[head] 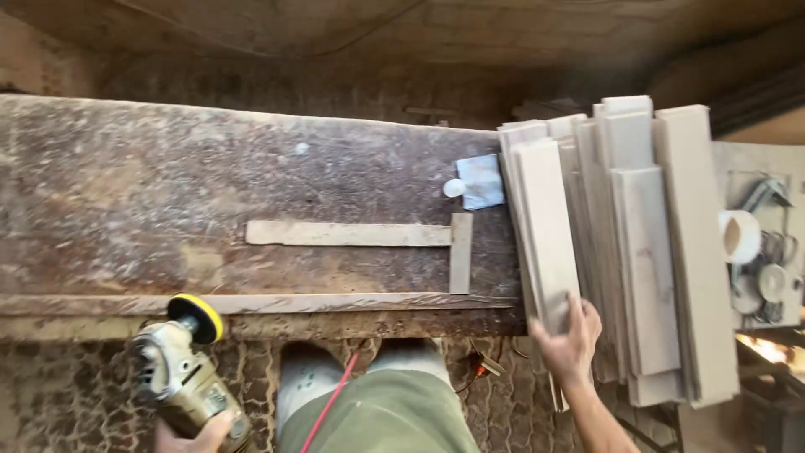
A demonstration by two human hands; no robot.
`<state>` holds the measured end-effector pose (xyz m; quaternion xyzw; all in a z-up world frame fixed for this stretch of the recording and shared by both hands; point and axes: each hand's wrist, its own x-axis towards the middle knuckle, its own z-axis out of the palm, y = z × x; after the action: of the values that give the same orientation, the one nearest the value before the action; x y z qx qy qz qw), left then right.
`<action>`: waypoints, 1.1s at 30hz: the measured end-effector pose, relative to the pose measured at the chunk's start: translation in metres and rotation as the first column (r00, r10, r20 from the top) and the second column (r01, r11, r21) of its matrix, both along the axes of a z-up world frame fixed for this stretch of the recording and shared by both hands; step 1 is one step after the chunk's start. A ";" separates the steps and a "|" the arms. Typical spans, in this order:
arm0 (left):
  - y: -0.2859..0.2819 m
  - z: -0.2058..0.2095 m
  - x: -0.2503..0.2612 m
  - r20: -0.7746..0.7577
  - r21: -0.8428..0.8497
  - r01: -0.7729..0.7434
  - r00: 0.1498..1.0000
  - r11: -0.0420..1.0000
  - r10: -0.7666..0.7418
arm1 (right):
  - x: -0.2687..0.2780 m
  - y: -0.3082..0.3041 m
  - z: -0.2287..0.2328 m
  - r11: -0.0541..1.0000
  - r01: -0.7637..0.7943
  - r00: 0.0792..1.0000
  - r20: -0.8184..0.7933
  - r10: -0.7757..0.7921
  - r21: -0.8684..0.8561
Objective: Sanding wooden planks with a power tool and applying adhesive to them in a workshop.
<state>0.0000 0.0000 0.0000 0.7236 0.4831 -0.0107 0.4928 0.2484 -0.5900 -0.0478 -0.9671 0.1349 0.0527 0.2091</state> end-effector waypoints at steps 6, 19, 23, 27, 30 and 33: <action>-0.038 0.030 0.046 0.239 -0.092 -0.178 0.951 0.980 0.195 | -0.033 0.091 -0.029 0.791 -0.605 0.794 0.134 0.593 0.092; 0.007 0.074 0.097 -0.296 -0.113 0.006 0.954 0.994 -0.040 | 0.077 0.267 -0.089 0.350 -0.933 0.351 0.004 0.936 -0.086; 0.037 0.040 0.099 -0.135 -0.164 0.049 0.988 0.985 -0.072 | 0.082 0.261 -0.091 0.280 -0.952 0.287 -0.044 0.957 -0.128; 0.056 0.030 0.132 -0.130 -0.067 0.117 0.984 0.991 -0.125 | 0.082 0.263 -0.087 0.369 -0.907 0.361 0.079 0.929 -0.202; 0.064 0.030 0.132 -0.151 -0.006 0.120 0.981 0.993 -0.120 | 0.076 0.277 -0.108 0.369 -0.921 0.353 0.134 0.926 -0.127; 0.071 0.022 0.142 -0.146 0.033 0.120 0.983 0.992 -0.114 | 0.078 0.305 -0.116 0.371 -0.923 0.355 0.143 0.924 -0.106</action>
<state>0.1420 0.0714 0.0225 0.7583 0.4742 -0.0818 0.4398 0.3259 -0.2850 -0.1636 -0.8771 -0.4499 0.0739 0.1511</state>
